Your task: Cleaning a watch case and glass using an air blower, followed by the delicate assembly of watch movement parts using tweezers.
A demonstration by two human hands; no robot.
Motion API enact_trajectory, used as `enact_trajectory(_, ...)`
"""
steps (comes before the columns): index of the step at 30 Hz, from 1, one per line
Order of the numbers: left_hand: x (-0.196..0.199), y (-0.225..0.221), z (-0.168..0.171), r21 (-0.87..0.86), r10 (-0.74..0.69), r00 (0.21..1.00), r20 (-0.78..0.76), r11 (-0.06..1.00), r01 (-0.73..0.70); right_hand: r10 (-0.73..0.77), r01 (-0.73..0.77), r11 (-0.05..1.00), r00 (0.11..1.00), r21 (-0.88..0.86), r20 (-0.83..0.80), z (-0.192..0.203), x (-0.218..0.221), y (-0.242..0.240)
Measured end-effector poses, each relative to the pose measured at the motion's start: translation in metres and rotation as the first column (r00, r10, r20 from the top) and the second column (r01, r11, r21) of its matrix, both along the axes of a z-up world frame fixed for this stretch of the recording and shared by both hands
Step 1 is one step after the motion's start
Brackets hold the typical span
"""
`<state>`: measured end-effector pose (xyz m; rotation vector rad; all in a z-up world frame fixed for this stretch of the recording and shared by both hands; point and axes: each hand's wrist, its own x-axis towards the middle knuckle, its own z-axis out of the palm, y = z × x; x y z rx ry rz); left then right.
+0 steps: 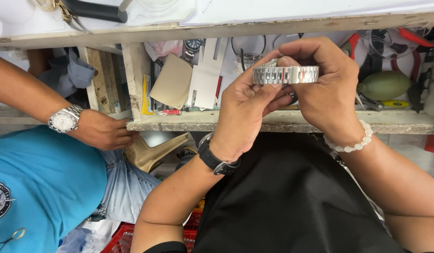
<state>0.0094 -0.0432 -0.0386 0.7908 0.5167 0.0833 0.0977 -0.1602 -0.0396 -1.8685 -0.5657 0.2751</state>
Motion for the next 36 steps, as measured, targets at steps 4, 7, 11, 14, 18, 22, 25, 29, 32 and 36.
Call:
enact_trajectory(4, 0.002, 0.002, -0.001, 0.025, -0.010, 0.998, -0.058, 1.000, 0.011, -0.003, 0.002, 0.999, 1.000, -0.038, -0.031, -0.002, -0.001, -0.002)
enact_trajectory(7, 0.001, 0.003, -0.001, 0.095, -0.013, 0.997, -0.070, 0.995, 0.020, 0.038, -0.039, 0.998, 0.999, -0.047, -0.036, 0.007, -0.005, -0.004)
enact_trajectory(11, 0.005, 0.002, -0.015, 0.157, 0.033, 0.997, -0.069, 0.987, -0.022, 0.072, -0.072, 0.997, 0.993, 0.005, -0.092, 0.008, -0.008, -0.004)
enact_trajectory(14, 0.009, 0.003, -0.016, 0.319, 0.059, 0.994, -0.087, 0.947, -0.029, 0.086, -0.089, 0.994, 0.996, -0.068, -0.035, 0.011, -0.011, 0.000)
enact_trajectory(18, 0.008, 0.007, -0.011, 0.324, 0.074, 0.993, -0.087, 0.945, -0.042, 0.114, -0.111, 0.993, 0.983, 0.030, -0.146, 0.010, -0.011, 0.002)
enact_trajectory(22, 0.000, 0.017, -0.008, 0.254, -0.111, 0.993, 0.041, 0.962, 0.097, 0.135, -0.105, 0.977, 0.979, -0.188, 0.153, 0.013, -0.003, -0.006)
enact_trajectory(25, -0.006, 0.015, -0.008, 0.357, -0.116, 0.988, 0.102, 0.931, 0.072, 0.225, -0.217, 0.974, 0.957, -0.060, 0.184, 0.013, 0.000, -0.015)
enact_trajectory(29, -0.007, 0.014, 0.006, 0.625, -0.158, 0.982, 0.105, 0.779, 0.059, 0.220, -0.222, 0.964, 0.975, -0.146, -0.027, 0.020, -0.004, -0.012)
enact_trajectory(32, -0.007, 0.009, 0.005, 0.628, -0.107, 0.993, 0.056, 0.777, 0.048, 0.173, -0.174, 0.983, 0.985, -0.055, -0.024, 0.011, -0.011, -0.014)
enact_trajectory(36, -0.003, 0.005, 0.006, 0.665, -0.041, 0.997, -0.063, 0.743, 0.073, 0.119, -0.122, 0.991, 0.991, 0.046, 0.055, -0.009, -0.019, -0.016)
